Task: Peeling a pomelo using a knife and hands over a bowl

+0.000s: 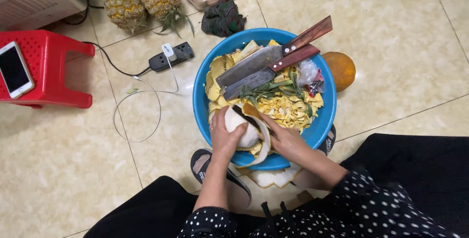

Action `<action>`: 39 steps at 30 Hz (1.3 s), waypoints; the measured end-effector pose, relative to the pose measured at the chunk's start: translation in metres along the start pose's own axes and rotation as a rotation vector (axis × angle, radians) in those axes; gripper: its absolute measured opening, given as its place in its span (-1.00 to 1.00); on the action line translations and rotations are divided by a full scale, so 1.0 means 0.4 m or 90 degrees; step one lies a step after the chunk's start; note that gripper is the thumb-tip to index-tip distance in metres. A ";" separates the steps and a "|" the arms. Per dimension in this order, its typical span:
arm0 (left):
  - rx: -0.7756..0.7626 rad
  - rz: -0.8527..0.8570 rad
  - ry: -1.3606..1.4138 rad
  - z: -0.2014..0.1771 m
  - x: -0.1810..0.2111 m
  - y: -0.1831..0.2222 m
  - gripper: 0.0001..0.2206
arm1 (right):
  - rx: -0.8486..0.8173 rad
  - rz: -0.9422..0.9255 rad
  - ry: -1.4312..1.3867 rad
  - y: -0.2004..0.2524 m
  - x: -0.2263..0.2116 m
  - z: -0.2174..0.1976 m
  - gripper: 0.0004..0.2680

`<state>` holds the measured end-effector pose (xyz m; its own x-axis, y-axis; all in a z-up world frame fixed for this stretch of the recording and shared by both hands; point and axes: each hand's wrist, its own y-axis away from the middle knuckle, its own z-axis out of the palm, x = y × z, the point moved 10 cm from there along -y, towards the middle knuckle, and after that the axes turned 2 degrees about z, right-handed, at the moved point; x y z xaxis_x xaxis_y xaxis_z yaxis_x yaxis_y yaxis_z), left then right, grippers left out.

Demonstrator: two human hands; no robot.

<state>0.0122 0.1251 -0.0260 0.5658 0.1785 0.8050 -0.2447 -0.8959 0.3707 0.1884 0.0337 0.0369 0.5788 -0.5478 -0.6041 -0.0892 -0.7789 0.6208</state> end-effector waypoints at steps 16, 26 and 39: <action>0.127 0.253 -0.052 0.069 -0.084 -0.060 -0.18 | 0.053 -0.006 -0.017 0.026 0.040 -0.019 -0.56; 0.124 0.186 -0.115 0.050 -0.087 -0.036 -0.16 | -0.047 0.017 -0.012 -0.019 -0.033 -0.024 -0.53; 0.117 0.110 -0.113 0.075 -0.130 -0.070 -0.11 | -0.008 -0.028 -0.104 -0.079 0.019 0.005 -0.55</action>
<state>0.0131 0.1287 -0.0921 0.6612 -0.0431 0.7490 -0.2124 -0.9683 0.1318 0.1941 0.0536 0.0119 0.4418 -0.5565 -0.7037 -0.0559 -0.7999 0.5975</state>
